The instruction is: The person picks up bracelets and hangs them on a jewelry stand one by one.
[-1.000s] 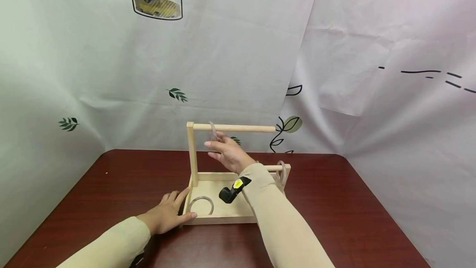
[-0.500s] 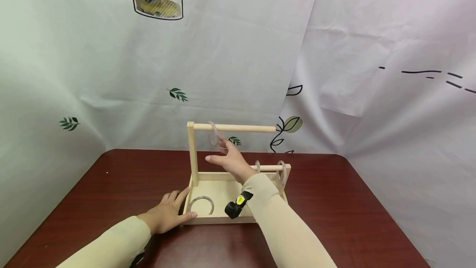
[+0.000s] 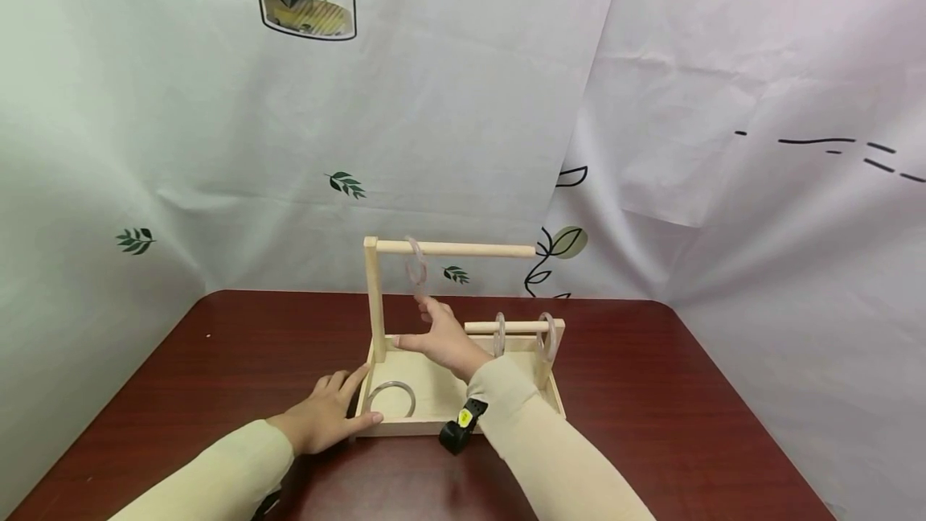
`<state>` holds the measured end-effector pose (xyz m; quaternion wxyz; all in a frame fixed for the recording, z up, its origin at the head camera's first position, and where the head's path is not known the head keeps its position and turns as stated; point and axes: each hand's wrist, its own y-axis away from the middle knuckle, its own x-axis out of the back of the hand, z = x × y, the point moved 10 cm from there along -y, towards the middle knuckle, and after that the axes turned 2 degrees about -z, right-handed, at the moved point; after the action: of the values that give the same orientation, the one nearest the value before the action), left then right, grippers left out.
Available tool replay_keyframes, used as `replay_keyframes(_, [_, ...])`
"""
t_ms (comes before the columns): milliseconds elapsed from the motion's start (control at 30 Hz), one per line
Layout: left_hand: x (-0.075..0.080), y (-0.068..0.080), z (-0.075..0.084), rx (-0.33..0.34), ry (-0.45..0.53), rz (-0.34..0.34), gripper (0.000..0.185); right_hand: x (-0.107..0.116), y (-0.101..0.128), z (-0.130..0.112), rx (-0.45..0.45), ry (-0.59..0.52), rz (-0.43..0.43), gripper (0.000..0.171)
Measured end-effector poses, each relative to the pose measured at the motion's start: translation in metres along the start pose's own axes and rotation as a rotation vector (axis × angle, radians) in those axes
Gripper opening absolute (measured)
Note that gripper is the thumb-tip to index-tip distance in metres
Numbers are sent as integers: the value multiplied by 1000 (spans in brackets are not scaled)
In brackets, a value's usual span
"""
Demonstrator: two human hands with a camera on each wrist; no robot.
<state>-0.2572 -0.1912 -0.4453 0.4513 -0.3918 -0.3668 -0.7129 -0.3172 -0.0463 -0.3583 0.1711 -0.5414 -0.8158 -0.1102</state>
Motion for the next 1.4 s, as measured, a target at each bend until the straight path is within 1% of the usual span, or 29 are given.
replay_keyframes(67, [-1, -1, -1, 0, 2, -2, 91, -4, 1, 4, -6, 0, -15, 80])
replay_keyframes(200, [-3, -3, -5, -2, -7, 19, 92, -12, 5, 8, -2, 18, -52, 80])
replay_keyframes(333, [-6, -6, -10, -10, -13, 47, 93, -20, 7, 15, -19, 66, -86, 80])
replay_keyframes(500, [-4, -5, -9, -22, -5, 63, 93, -28, 7, 25, -36, 151, -124, 81])
replay_keyframes(600, [-3, -4, -7, -21, -3, 57, 93, -34, 7, 28, -38, 209, -153, 82])
replay_keyframes(833, [-2, 0, -1, -9, 2, -7, 90, -41, 9, 40, -48, 342, -217, 83])
replay_keyframes(900, [-1, 0, 1, -11, 7, -13, 90, -43, 9, 41, -43, 370, -232, 83])
replay_keyframes(1000, [0, 1, 1, -4, -5, -14, 90, -45, 8, 43, -34, 425, -247, 83])
replay_keyframes(1233, [1, 0, 3, -21, -12, 11, 89, -55, 6, 47, -15, 566, -288, 80])
replay_keyframes(1333, [1, 1, 3, -20, -13, 12, 89, -60, 6, 45, -10, 632, -306, 79])
replay_keyframes(1400, [0, 0, 3, -23, -10, 13, 89, -62, 7, 45, -12, 657, -311, 78])
